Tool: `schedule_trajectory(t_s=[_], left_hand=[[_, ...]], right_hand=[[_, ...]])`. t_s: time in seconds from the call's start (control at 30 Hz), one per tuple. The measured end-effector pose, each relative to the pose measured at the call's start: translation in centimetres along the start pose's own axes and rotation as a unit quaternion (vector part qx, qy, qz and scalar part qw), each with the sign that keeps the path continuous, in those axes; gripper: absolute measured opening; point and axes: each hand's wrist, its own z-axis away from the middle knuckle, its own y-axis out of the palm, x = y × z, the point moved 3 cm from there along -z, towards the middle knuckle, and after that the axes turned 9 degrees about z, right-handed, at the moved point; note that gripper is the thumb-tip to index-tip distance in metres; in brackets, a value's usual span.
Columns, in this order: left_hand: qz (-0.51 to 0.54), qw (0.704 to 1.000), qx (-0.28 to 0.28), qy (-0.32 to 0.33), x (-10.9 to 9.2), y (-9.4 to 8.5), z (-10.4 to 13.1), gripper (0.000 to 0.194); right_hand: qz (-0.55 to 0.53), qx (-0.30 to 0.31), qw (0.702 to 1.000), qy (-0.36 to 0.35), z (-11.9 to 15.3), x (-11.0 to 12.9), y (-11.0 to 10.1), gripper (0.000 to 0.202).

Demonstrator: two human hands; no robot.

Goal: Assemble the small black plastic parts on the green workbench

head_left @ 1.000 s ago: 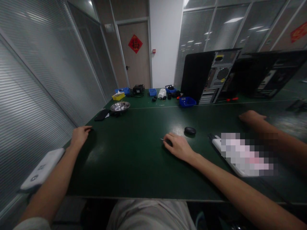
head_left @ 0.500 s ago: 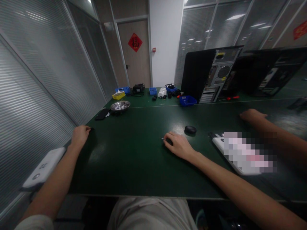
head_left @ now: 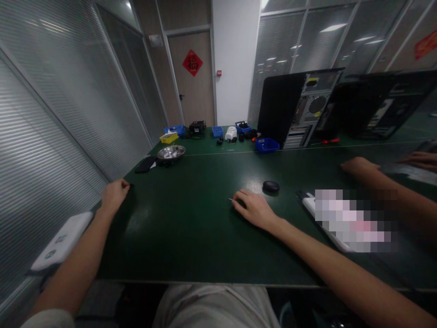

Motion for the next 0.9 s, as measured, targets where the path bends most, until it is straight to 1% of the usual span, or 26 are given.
schedule_trajectory(t_s=[0.07, 0.1, 0.17, 0.2, 0.27, 0.33, 0.37, 0.43, 0.5, 0.53, 0.6, 0.67, 0.77, 0.9], left_hand=[[0.031, 0.999, 0.002, -0.006, -0.2, 0.0, 0.0, 0.032], [0.042, 0.999, -0.002, -0.002, -0.8, -0.1, 0.0, 0.031], [0.069, 0.997, -0.005, 0.021, -2.9, -0.3, 0.3, 0.031], [0.090, 0.995, 0.000, 0.039, -4.6, -0.4, 0.7, 0.031], [0.152, 0.983, 0.031, 0.093, -9.1, -0.7, 2.1, 0.031], [0.218, 0.957, 0.097, 0.168, -14.6, -0.7, 4.5, 0.031], [0.247, 0.936, 0.129, 0.213, -17.4, -0.6, 6.0, 0.032], [0.295, 0.887, 0.188, 0.302, -22.8, -0.2, 9.5, 0.031], [0.330, 0.841, 0.228, 0.362, -27.0, 0.5, 12.7, 0.028], [0.339, 0.825, 0.246, 0.380, -28.5, 1.1, 14.0, 0.026], [0.355, 0.810, 0.267, 0.383, -30.4, 2.1, 15.7, 0.022], [0.368, 0.811, 0.275, 0.362, -31.0, 2.9, 16.4, 0.021], [0.383, 0.813, 0.278, 0.340, -30.9, 3.2, 16.5, 0.024], [0.399, 0.808, 0.276, 0.335, -30.5, 3.1, 16.5, 0.029]], right_hand=[[-0.005, -0.006, 1.000, -0.006, 0.0, 0.0, -0.1, 0.028], [-0.005, -0.009, 1.000, -0.008, 0.0, 0.0, -0.1, 0.028], [-0.001, -0.010, 1.000, -0.011, 0.0, 0.1, -0.1, 0.028], [0.003, -0.009, 1.000, -0.010, 0.1, 0.2, -0.1, 0.029], [0.010, -0.005, 1.000, -0.007, 0.1, 0.4, 0.0, 0.032], [0.017, -0.002, 1.000, -0.007, 0.2, 0.6, 0.0, 0.034], [0.021, -0.001, 1.000, -0.009, 0.2, 0.8, 0.0, 0.034], [0.024, 0.000, 1.000, -0.015, 0.3, 1.0, 0.0, 0.033], [0.021, -0.001, 1.000, -0.019, 0.3, 1.1, -0.1, 0.031], [0.017, -0.004, 1.000, -0.020, 0.4, 1.1, -0.2, 0.030], [0.003, -0.014, 1.000, -0.021, 0.4, 1.1, -0.4, 0.028], [-0.010, -0.022, 0.999, -0.026, 0.4, 1.2, -0.7, 0.024], [-0.016, -0.017, 0.999, -0.034, 0.4, 1.2, -0.7, 0.018], [-0.013, -0.011, 0.999, -0.043, 0.4, 1.3, -0.5, 0.014]])
